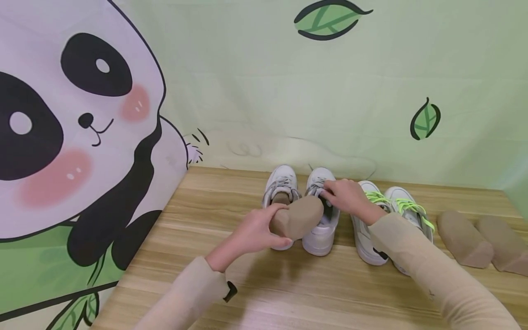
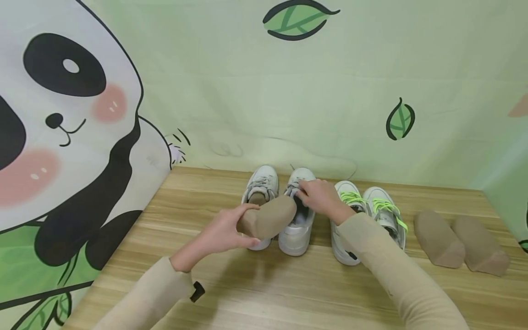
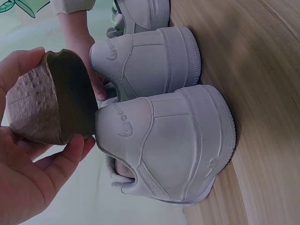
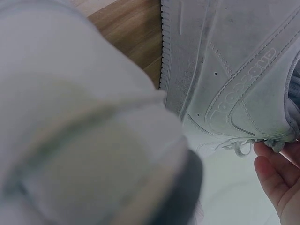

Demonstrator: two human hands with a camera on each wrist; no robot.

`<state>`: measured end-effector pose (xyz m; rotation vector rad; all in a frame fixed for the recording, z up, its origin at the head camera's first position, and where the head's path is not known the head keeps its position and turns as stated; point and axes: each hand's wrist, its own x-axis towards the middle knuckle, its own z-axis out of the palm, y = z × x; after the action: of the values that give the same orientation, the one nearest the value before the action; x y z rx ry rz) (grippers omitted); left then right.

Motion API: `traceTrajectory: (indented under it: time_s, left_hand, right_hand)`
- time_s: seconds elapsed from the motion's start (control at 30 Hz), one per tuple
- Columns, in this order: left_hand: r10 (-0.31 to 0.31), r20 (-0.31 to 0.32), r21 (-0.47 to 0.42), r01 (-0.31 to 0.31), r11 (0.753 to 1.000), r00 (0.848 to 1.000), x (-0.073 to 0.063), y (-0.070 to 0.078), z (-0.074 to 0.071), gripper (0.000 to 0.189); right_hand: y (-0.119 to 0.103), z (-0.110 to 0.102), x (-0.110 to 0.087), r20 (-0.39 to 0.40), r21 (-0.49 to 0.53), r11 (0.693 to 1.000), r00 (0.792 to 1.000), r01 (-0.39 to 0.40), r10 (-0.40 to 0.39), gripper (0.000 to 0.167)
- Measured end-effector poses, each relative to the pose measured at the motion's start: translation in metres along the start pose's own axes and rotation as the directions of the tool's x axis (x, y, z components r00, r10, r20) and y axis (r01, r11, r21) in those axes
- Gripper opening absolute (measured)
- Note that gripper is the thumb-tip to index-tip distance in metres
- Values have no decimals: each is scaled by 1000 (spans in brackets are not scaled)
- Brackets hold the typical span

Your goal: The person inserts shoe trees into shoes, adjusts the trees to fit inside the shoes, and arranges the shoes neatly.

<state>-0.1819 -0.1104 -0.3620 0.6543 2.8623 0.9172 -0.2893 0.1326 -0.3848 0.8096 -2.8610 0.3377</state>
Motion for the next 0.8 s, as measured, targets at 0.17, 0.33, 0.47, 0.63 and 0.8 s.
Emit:
traceTrajectory:
  time_s: [0.17, 0.33, 0.47, 0.63, 0.8]
  left_hand:
    - [22, 32, 13, -22, 1000, 999, 5, 2, 0, 68]
    - [29, 59, 16, -30, 999, 998, 11, 3, 0, 68]
    - [46, 91, 11, -47, 999, 995, 15, 4, 0, 68]
    - [46, 112, 11, -48, 999, 993, 20, 7, 2, 69]
    - [48, 106, 12, -50, 999, 993, 24, 8, 6, 67]
  right_hand:
    - [2, 2, 1, -25, -2, 1000, 1000, 18, -18, 26]
    - [4, 4, 2, -44, -6, 999, 998, 38, -38, 28]
    - [5, 3, 3, -53, -8, 999, 997, 49, -49, 27]
    - [5, 2, 2, -53, 1, 999, 997, 48, -48, 28]
    - [5, 1, 1, -52, 16, 999, 998, 47, -46, 27]
